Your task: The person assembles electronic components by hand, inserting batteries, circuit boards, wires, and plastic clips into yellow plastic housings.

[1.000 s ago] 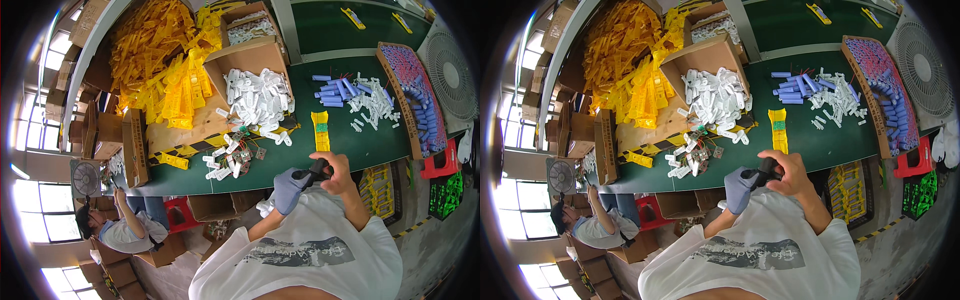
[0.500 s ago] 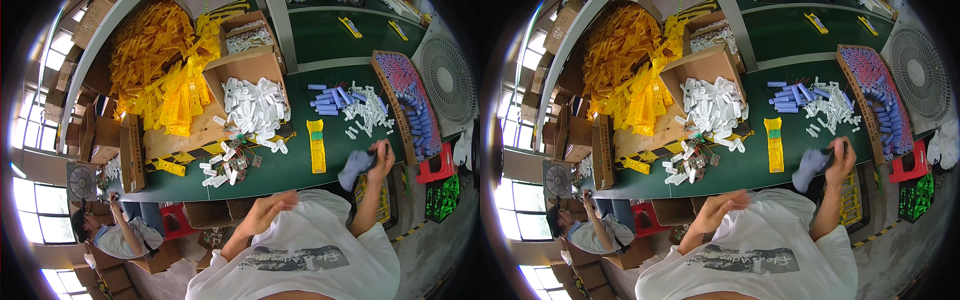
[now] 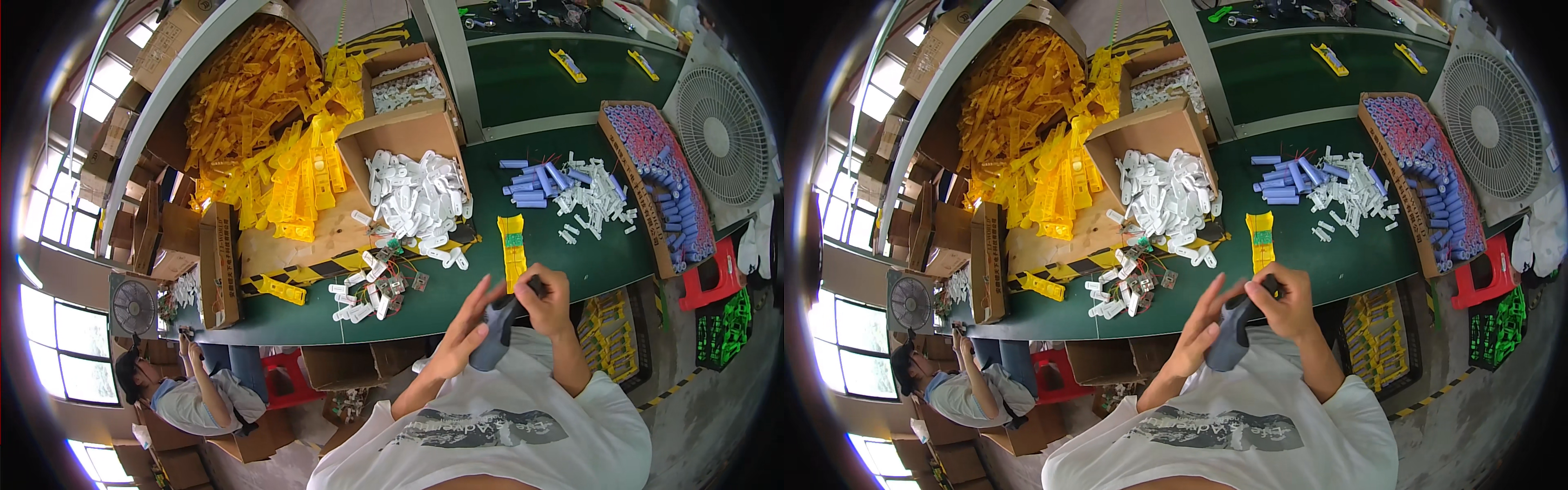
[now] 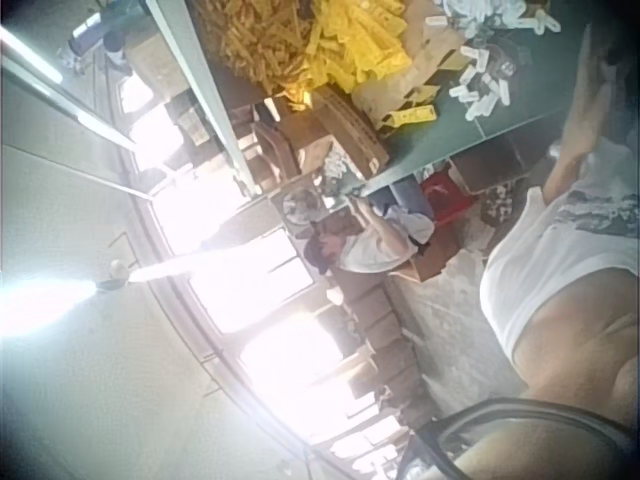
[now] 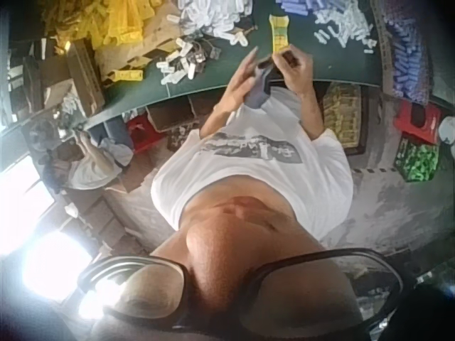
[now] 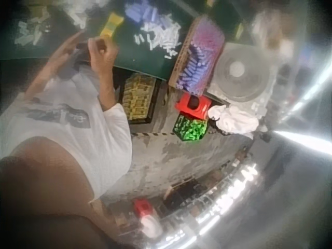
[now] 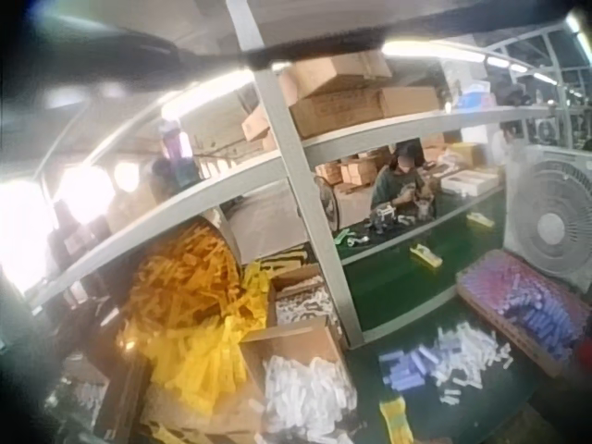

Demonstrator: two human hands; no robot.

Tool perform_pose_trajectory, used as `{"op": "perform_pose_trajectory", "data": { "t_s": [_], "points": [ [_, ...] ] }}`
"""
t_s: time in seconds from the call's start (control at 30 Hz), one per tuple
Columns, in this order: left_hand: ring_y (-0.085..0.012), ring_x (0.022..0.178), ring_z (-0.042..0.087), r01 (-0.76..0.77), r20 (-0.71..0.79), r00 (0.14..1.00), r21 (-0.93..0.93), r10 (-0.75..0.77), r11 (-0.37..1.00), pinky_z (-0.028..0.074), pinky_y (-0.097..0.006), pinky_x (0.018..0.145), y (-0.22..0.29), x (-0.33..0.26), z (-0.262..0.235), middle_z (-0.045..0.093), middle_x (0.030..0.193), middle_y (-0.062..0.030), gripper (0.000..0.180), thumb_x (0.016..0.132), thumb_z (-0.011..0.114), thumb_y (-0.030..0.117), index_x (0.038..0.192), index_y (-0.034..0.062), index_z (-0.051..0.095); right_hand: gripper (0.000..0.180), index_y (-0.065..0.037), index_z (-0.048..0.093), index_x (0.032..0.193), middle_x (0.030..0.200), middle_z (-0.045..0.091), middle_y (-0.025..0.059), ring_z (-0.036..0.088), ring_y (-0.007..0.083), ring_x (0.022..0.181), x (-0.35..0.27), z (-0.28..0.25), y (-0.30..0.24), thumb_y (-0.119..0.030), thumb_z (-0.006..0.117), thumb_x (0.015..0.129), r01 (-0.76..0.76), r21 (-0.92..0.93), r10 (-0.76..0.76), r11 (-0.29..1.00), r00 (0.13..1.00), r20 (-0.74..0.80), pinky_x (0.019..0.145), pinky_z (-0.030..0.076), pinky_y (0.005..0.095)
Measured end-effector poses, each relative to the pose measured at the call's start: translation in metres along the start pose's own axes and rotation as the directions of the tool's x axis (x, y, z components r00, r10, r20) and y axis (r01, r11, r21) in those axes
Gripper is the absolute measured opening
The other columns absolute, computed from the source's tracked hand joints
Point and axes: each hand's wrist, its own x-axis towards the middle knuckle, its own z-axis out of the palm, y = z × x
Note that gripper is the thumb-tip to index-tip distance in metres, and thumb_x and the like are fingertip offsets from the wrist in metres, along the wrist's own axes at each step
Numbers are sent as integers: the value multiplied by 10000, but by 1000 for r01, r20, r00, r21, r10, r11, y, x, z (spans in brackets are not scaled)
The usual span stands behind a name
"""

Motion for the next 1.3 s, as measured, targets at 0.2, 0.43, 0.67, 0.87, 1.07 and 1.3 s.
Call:
{"op": "perform_pose_trajectory", "data": {
  "t_s": [0.2, 0.43, 0.67, 0.87, 1.07, 1.3],
  "points": [
    [-148, 918, 585, 215, -16, 976, 188, -216, 958, 480, -292, 845, 29, 14, -10, 496, 1241, -108, 644, 860, 540, -76, 1448, 56, 313, 209, -16, 601, 990, 776, 575, 11, 479, 46, 603, 12, 19, -5, -129, 679, 833, 7, 152, 12, 988, 992, -124, 524, 372, 197],
    [-182, 1175, 511, -229, -103, 869, 784, 485, 577, 364, -278, 1007, 165, 137, -66, 540, 1307, -125, 488, 898, 497, 8, 1383, 27, 438, 334, -40, 496, 1222, 946, 566, 28, 536, 61, 807, 14, -3, 3, -74, 578, 900, -182, 259, 194, 949, 981, -22, 687, 431, 196],
    [-369, 1255, 470, 30, -47, 841, 999, 540, 40, 384, -413, 1032, 195, 206, -95, 489, 1375, -191, 409, 912, 528, 242, 1308, 143, 554, 211, -18, 594, 1081, 872, 583, 7, 547, 50, 774, -15, -6, 31, -90, 614, 884, -307, 204, 306, 930, 951, 35, 666, 439, 201],
    [-441, 1254, 407, 52, 127, 780, 963, 613, -265, 296, -502, 1060, 152, 204, -116, 483, 1366, -202, 489, 875, 590, 435, 1245, 116, 597, 176, -9, 617, 1037, 806, 601, 4, 533, 42, 704, -25, -6, 37, -103, 620, 888, -287, 41, 285, 957, 957, 51, 623, 421, 193],
    [-331, 1207, 475, -375, 115, 777, 875, 619, 307, 330, -407, 1037, 87, 122, -49, 552, 1246, -188, 431, 885, 576, 314, 1172, -7, 575, 162, -22, 620, 960, 778, 604, 27, 538, 56, 672, -25, 1, 38, -162, 539, 949, -269, 317, 268, 909, 962, 46, 573, 408, 194],
    [-268, 1238, 469, -179, 203, 973, 360, 110, 916, 321, -405, 1055, -39, 41, 9, 521, 1313, -167, 518, 805, 668, 202, 1261, 0, 525, 356, -33, 584, 680, 550, 538, 22, 475, 100, 432, -41, 16, 49, -225, 497, 968, -372, 537, 185, 757, 911, 369, 427, 389, 239]
  ]
}}
